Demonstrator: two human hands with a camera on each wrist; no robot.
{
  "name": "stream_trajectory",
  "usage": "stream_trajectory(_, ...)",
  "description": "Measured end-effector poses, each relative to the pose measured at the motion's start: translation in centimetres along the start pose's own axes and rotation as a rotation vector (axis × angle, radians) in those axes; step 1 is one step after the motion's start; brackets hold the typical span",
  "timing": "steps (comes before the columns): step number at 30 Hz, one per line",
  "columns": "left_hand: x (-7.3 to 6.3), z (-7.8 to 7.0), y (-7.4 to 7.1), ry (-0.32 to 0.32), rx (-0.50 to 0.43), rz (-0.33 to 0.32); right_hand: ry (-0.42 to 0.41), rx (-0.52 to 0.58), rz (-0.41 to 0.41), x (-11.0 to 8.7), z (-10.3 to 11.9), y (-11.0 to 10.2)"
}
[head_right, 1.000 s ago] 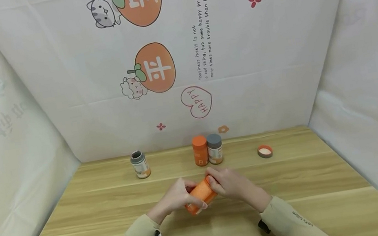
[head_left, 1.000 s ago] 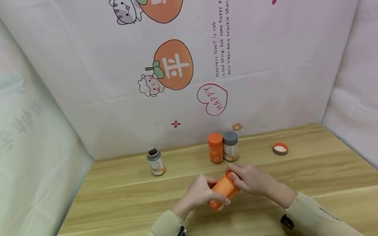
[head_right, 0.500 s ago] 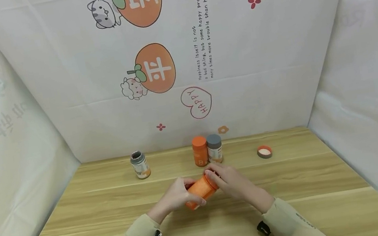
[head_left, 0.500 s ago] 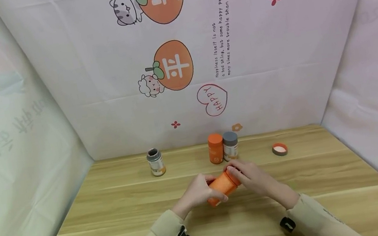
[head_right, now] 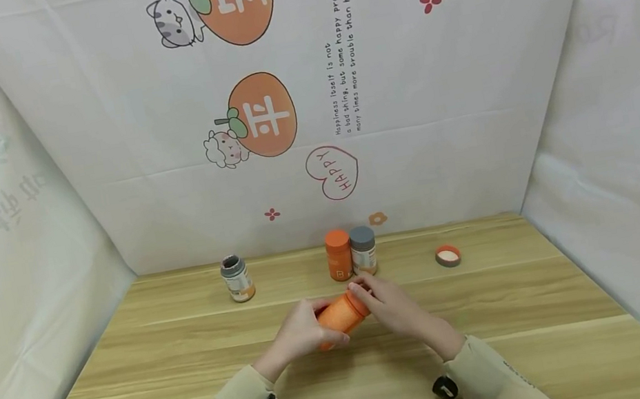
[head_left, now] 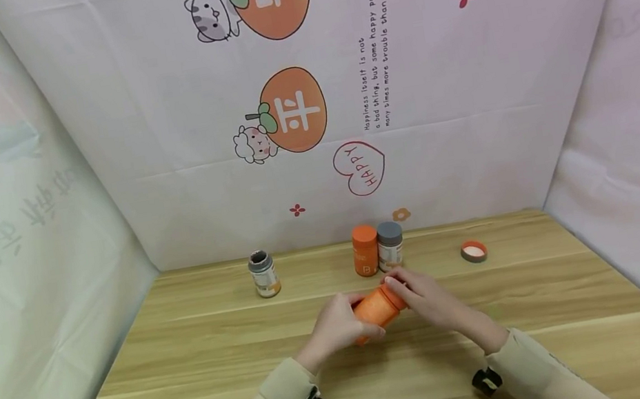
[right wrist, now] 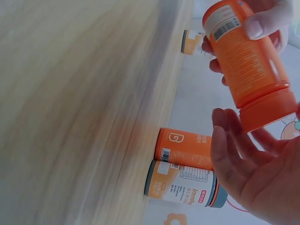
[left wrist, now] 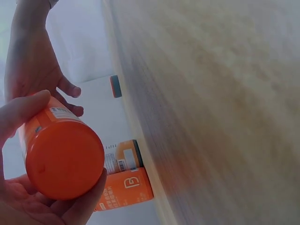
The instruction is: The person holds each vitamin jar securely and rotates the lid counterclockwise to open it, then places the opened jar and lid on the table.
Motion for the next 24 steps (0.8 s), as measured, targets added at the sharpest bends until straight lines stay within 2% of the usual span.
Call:
stream_trajectory(10, 0.1, 0.2, -0.3, 0.012, 0.096, -0.076, 0.21, 0.137, 0.092, -0.2, -1.1, 0.6)
stream_trajectory(13, 0.2, 0.3, -0.4, 0.017, 0.118, -0.091, 0.251, 0.183, 0.115, -0.3, -1.2, 0.7)
stream_trajectory(20, 0.1, 0.2, -0.7, 0.004, 0.138, -0.095, 0.254, 0.272, 0.158, -0.4, -1.6, 0.9)
stream_trajectory(24, -0.1, 0.1, -0.7, 0.006, 0.133, -0.092, 0.233, 0.286, 0.177, -0.5, -1.6, 0.9)
Point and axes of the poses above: each hand's wrist, its own x-axis towards the middle knuckle, its own y-axis out of the palm, z = x × y, the point moved 7 cm from there along x, towards the middle knuckle, and after that the axes turned 4 degrees about -z, right-handed, at the moved point
